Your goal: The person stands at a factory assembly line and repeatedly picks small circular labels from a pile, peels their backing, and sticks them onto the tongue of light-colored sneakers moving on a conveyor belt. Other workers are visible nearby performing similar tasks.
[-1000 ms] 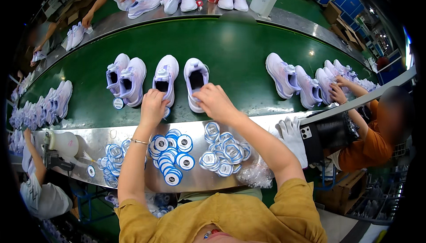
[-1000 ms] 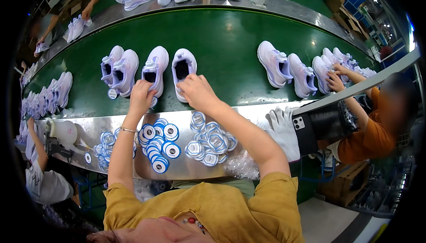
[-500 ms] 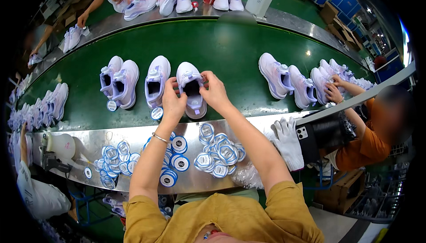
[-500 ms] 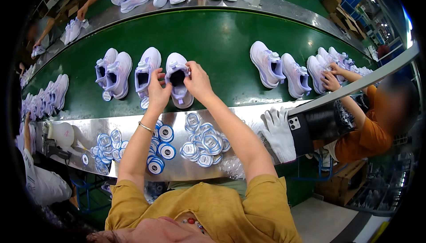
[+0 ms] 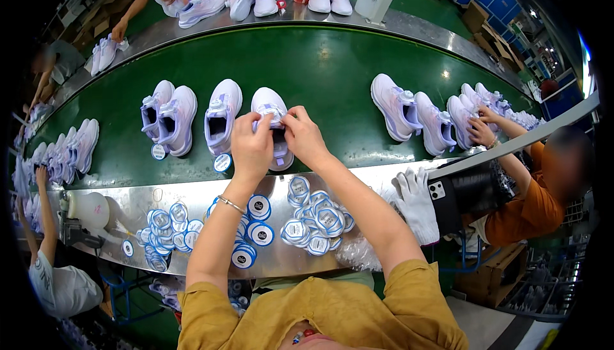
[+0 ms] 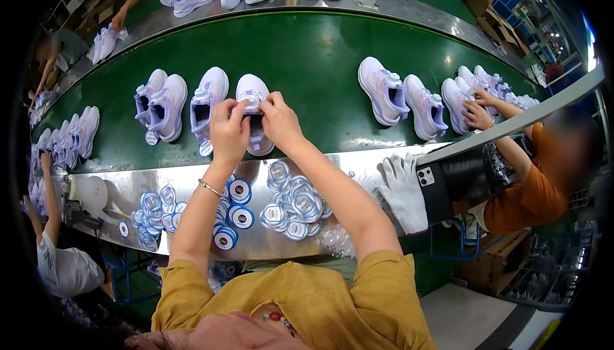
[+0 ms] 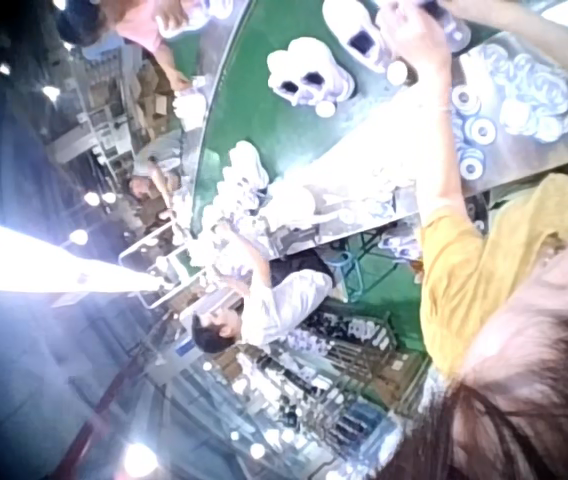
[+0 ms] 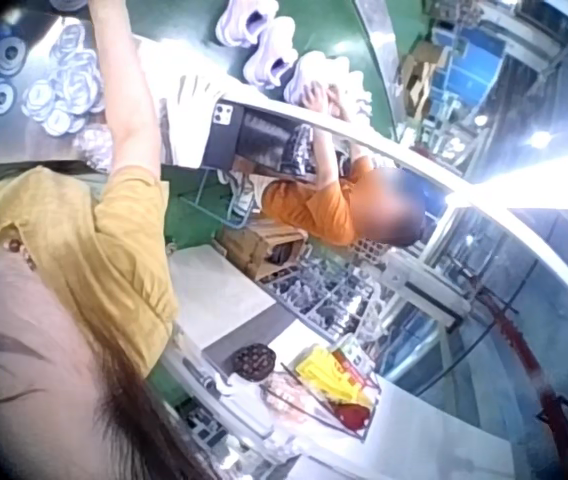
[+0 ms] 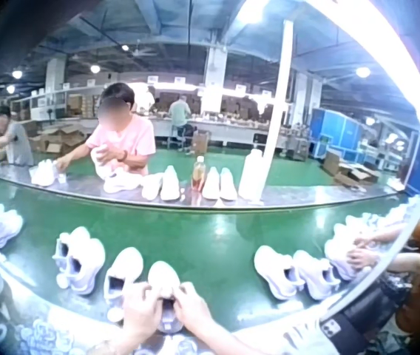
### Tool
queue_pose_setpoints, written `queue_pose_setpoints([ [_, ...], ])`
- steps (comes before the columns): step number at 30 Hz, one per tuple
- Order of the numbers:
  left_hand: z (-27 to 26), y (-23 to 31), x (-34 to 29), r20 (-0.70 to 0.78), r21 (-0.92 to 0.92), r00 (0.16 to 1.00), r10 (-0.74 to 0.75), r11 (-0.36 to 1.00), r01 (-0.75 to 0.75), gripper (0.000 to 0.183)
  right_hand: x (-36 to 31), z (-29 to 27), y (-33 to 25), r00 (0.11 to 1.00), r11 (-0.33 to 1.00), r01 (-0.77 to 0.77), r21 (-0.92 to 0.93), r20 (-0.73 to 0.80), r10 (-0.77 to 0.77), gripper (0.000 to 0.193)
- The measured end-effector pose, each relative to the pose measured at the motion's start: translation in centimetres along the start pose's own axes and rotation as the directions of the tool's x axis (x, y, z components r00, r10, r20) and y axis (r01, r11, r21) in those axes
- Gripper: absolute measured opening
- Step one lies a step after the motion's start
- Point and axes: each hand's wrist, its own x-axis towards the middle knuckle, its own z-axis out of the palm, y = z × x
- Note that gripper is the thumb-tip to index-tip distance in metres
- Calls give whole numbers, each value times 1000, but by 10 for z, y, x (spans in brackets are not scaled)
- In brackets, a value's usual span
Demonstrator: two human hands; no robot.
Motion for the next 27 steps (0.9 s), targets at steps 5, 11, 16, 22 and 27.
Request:
queue_pose_setpoints([
  [5,5,-6,-6,58,64,993,102,992,-105,15,0,-2,-9,999,999,7,-40,32,-5,14],
  [11,-3,-9,-9,93,122,980,174,975,-185,21,35,-20,-21,985,985,172,-16,-22,-172,11],
  [16,-5,-11,-12,149,152,976,161,971,-183,24,53,-3,-18,936,952,293,-89,231,-267,10],
  [22,-9,-16,-19,97,103,984,148,982,-158,25,53,-5,-24,877,892,410,-193,351,-327,10],
  [27,-11,-17,-20,103,108,982,156,980,-167,26,68,-4,-28,867,922,339,-188,444,-228,24],
])
